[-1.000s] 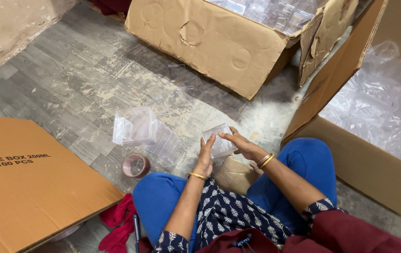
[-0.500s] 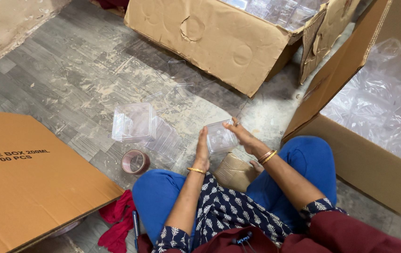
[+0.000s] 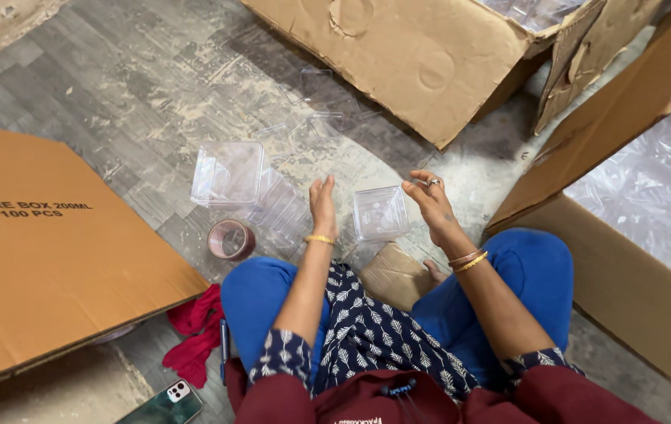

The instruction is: The person sits on the floor and assembles clear plastic square boxes, pressing lids onto box bases one at a time and stacking the finished boxes beside them, taking new bases and lids from open cardboard boxes.

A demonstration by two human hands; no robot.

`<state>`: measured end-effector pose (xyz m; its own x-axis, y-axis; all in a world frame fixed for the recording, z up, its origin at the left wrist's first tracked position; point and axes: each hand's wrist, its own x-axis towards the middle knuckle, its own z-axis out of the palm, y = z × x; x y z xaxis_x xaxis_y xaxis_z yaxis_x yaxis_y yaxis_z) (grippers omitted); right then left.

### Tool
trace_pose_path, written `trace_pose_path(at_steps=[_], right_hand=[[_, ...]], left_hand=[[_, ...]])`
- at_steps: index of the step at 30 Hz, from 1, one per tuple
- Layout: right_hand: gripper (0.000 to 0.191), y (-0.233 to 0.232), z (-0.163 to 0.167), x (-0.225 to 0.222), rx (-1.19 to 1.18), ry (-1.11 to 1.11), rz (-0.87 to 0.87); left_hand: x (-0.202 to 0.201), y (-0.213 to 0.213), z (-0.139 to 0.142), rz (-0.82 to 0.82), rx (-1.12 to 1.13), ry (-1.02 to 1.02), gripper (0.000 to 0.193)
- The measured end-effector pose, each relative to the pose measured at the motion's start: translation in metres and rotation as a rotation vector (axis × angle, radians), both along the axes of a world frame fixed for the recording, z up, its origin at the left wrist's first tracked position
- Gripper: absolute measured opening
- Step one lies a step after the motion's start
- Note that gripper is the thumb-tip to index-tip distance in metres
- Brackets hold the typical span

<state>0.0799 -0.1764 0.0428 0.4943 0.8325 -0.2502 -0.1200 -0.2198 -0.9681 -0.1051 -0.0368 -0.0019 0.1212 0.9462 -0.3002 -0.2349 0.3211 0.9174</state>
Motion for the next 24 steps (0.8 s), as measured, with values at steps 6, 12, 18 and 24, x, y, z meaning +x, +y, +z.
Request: trace_pose_path(at_steps=[6,12,18,24], right_hand=[[0.045,-0.011,0.014,-0.008,0.076,-0.025,0.022],[0.038,-0.026,0.034,-0.015,0.067,-0.069,0.078],[0.037,-0.037,0.048,-0.024,0.059,-0.04,0.131],[0.039,-0.044,0.056,-0.032,0.041,-0.013,0.185]], left_hand=[[0.026,0.054,-0.004,0.056,0.126,0.543,0.08],[0.027,0.09,-0.008,0.17,0.508,1.116,0.086],[0.019,0.109,-0.018,0.143,0.061,1.472,0.096],[0.009,0.134,-0.036,0.441,-0.169,1.297,0.098]])
